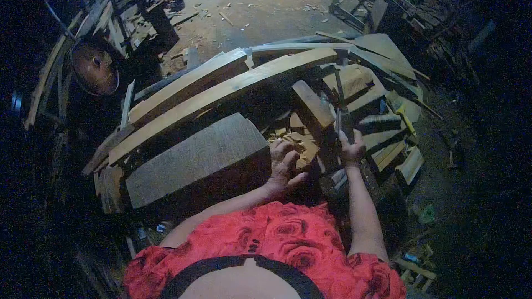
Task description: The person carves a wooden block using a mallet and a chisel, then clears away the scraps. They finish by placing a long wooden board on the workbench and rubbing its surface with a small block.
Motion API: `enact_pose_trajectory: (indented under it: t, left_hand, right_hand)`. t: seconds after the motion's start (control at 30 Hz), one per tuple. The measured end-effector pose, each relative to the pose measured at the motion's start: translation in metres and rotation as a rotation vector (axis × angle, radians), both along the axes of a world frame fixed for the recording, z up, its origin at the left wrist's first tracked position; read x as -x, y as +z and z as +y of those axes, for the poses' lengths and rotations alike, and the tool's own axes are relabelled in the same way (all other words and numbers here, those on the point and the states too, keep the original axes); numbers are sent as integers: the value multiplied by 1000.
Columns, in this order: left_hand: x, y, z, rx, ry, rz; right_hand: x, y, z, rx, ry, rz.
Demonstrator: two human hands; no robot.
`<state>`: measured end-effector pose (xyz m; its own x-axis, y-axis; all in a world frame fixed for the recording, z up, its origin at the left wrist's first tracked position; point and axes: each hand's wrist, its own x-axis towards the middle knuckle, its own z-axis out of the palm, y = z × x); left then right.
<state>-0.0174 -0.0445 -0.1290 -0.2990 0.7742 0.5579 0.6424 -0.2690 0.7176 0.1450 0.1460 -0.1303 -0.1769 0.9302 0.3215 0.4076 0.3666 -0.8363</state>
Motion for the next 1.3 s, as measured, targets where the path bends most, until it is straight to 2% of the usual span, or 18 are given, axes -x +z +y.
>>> enact_pose_trajectory:
  t: [0.03, 0.1, 0.17, 0.2, 0.3, 0.33, 0.37, 0.57, 0.67, 0.77, 0.8, 0.93, 0.97, 1.0, 1.13, 1.2, 1.3]
  left_hand:
    - [1, 3, 0, -38, -18, -29]
    - [2, 9, -2, -2, -27, -8]
    - [4, 11, -4, 34, -32, 19]
    - [5, 8, -4, 8, -43, 15]
    - [4, 0, -1, -64, -75, 15]
    - [5, 4, 0, -50, -43, 54]
    - [4, 6, 0, -36, -15, 91]
    - [-2, 14, 3, -43, 50, 115]
    - [-4, 12, 2, -6, 97, 184]
    - [-7, 21, 0, 5, 119, 214]
    - [-7, 22, 1, -15, 121, 251]
    - [-9, 26, -1, 27, 122, 314]
    - [-10, 26, -2, 30, 118, 323]
    - [-10, 27, -2, 32, 122, 321]
    - [-10, 25, -2, 29, 126, 347]
    - [-6, 23, 0, 31, 110, 361]
    - [-8, 26, 0, 62, 119, 382]
  right_hand:
    - [2, 6, -2, -33, -32, -52]
    - [6, 17, -9, -69, 3, 42]
    - [5, 22, -11, 31, -58, -126]
    - [2, 10, -5, -66, -81, -169]
    - [7, 23, -13, 56, -37, -39]
    - [-4, -26, 12, -189, -119, -174]
    - [-7, -27, 14, -179, -149, -175]
    - [0, 10, -7, -85, -85, -148]
    - [-3, 9, 5, 43, 96, 116]
    - [-12, 31, 4, 169, 86, 42]
    - [-13, 43, -3, 261, 101, 129]
    - [-21, 71, -21, 335, 189, 203]
    - [-22, 73, -22, 302, 181, 112]
    - [-22, 73, -23, 268, 173, 21]
    - [-12, 36, -3, 319, 149, -66]
    - [-5, 16, 4, 447, 134, 151]
    - [5, 37, -5, 469, 110, 224]
